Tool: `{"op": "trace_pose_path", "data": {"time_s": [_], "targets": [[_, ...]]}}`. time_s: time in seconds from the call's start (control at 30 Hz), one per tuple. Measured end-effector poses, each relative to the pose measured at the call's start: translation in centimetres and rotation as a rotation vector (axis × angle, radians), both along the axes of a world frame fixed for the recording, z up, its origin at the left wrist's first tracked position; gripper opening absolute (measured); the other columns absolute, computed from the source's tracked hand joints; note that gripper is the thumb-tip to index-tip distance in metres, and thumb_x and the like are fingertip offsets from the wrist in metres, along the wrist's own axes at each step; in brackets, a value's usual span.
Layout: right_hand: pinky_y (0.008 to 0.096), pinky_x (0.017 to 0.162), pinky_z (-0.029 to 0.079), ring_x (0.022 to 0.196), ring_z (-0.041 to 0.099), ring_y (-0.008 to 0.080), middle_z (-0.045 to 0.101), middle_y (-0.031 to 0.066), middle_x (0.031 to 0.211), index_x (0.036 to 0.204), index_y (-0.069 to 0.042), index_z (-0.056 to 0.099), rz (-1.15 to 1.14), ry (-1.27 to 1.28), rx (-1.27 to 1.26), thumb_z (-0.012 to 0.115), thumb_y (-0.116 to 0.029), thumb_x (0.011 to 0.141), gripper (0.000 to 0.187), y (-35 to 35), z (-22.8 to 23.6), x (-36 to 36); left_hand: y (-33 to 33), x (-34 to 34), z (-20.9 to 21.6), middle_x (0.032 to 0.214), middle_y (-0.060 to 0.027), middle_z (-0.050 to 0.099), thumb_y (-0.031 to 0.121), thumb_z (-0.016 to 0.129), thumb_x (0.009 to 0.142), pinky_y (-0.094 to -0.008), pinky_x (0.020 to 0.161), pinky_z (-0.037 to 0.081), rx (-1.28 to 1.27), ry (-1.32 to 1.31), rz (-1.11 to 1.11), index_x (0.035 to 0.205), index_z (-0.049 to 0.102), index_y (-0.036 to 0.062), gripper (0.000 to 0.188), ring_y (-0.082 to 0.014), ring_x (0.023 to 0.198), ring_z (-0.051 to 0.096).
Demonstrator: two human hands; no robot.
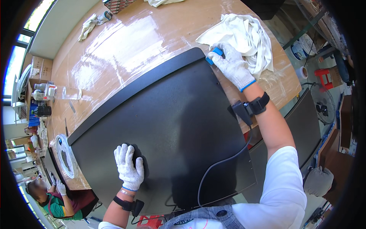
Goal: Applying dye or ink to the edges and surfaces of furniture panels for finishing.
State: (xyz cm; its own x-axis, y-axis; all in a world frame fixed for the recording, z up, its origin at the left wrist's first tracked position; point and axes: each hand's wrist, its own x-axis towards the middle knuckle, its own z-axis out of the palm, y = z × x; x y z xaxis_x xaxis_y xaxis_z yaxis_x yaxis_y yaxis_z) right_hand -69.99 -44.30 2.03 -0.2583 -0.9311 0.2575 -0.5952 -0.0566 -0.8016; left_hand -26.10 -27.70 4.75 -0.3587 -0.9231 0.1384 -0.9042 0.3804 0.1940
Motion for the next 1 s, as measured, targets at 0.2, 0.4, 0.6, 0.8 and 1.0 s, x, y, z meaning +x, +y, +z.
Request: {"op": "trace_pose_path", "data": {"time_s": [0.2,0.4,0.6,0.8,1.0], "targets": [[0.0361,0.081,0.05,0.089,0.064,0.0276,0.065,0.0189,0.1,0.112,0.0,0.061,0.103,-0.039,0.279,0.067,-0.033,0.084,0.043,0.6,1.4,-0.5,0.0,0.0,0.0,0.136,-0.0208,0.048,0.018,0.06,0.085,-0.0551,0.112,0.024,-0.008,-0.008,-0.004,0.129,0.053,0.0042,0.047,-0.043,0.131,0.039],[0.0306,0.082,0.049,0.085,0.058,0.0182,0.061,0.0087,0.092,0.109,0.0,0.06,0.111,0.105,0.244,0.066,-0.028,0.085,0.037,2.6,2.1,-0.8,0.1,0.2,0.2,0.14,-0.0211,0.044,0.014,0.056,0.087,-0.0527,0.112,0.025,0.007,-0.032,-0.018,0.132,0.05,0.0035,0.046,-0.0438,0.133,0.035],[0.0348,0.083,0.049,0.089,0.06,0.0233,0.062,0.0143,0.096,0.112,0.0,0.058,0.063,-0.027,0.176,0.067,-0.035,0.085,0.045,4.1,1.8,-0.7,0.0,0.0,-0.1,0.141,-0.0211,0.044,0.012,0.056,0.087,-0.0526,0.112,0.026,0.004,-0.02,-0.017,0.131,0.05,0.0031,0.046,-0.044,0.133,0.035],[0.0338,0.082,0.049,0.091,0.061,0.0218,0.063,0.0135,0.097,0.114,0.0,0.057,0.197,-0.107,0.246,0.066,-0.033,0.087,0.043,8.0,3.2,-0.8,0.1,0.1,-0.1,0.136,-0.0211,0.048,0.013,0.063,0.082,-0.0544,0.111,0.028,-0.016,-0.004,0.013,0.128,0.054,0.004,0.048,-0.0451,0.13,0.038],[0.0329,0.081,0.051,0.091,0.062,0.0211,0.064,0.0131,0.101,0.116,-0.002,0.058,0.176,-0.068,0.338,0.066,-0.026,0.087,0.038,11.2,3.2,-1.6,0.0,-0.2,-0.3,0.136,-0.0208,0.048,0.011,0.062,0.083,-0.053,0.111,0.028,-0.023,-0.011,-0.002,0.128,0.053,0.003,0.048,-0.0444,0.13,0.039]]}}
